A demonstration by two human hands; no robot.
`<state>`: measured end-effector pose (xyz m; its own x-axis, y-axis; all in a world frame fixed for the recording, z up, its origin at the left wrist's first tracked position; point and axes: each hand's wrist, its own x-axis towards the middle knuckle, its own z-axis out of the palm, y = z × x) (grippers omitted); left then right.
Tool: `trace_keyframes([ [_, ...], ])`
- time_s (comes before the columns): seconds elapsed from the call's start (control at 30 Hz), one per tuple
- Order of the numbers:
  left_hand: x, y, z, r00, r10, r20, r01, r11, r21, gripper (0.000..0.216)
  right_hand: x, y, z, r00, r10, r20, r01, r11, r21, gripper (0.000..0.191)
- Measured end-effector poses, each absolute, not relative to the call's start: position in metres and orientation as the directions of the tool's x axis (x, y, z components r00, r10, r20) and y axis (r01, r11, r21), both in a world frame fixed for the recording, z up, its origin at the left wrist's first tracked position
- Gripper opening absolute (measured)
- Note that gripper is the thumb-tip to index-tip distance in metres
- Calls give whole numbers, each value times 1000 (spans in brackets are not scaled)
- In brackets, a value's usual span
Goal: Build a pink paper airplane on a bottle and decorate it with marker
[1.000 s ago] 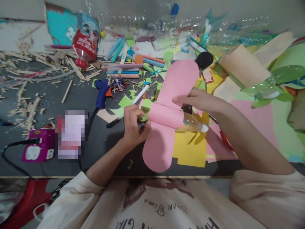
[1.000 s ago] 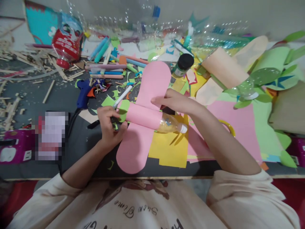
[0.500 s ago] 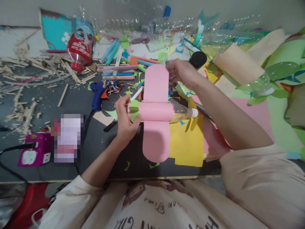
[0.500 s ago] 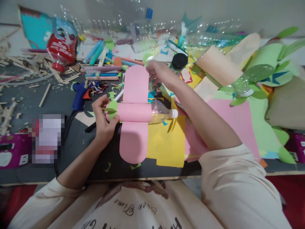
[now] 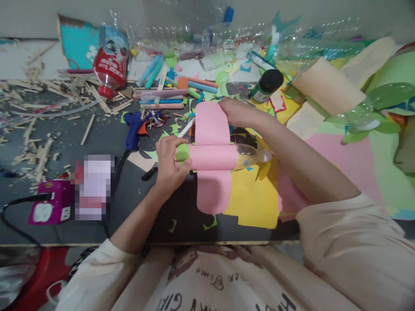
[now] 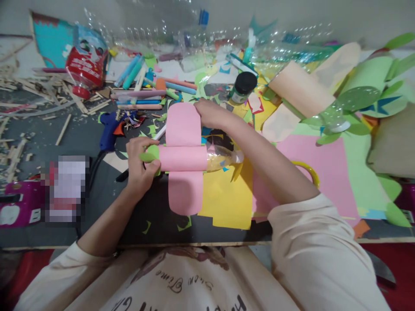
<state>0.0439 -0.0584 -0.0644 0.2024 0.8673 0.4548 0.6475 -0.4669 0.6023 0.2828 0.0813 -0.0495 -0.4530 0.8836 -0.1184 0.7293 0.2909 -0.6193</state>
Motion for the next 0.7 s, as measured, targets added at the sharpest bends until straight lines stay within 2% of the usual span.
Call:
trace_keyframes([
  [0.07, 39, -55, -64, 274, 865, 421, 629, -492, 602, 37, 284, 83, -52, -426, 898, -113, 692, 242, -679, 22],
  [0.17, 32, -49, -61, 377, 885, 275, 537, -450, 713, 56, 299, 90, -50, -296, 954, -41, 570, 143, -809, 25],
  [0.27, 26, -44, -56, 441, 882, 165, 448, -376, 811, 66, 327, 93, -37, -55, 997, 44, 394, 62, -917, 33],
  [0.37, 24, -42, -51, 424, 899, 112, 459, -321, 828, 64, 358, 83, -21, 223, 967, 119, 258, 59, -964, 31],
  [0.5, 25, -41, -53, 364, 918, 156, 509, -336, 793, 58, 386, 50, -11, 371, 901, 223, 206, 154, -966, 28],
  [0.7, 33, -31, -69, 237, 909, 344, 587, -416, 695, 55, 395, -6, -6, 531, 757, 382, 186, 336, -924, 24],
])
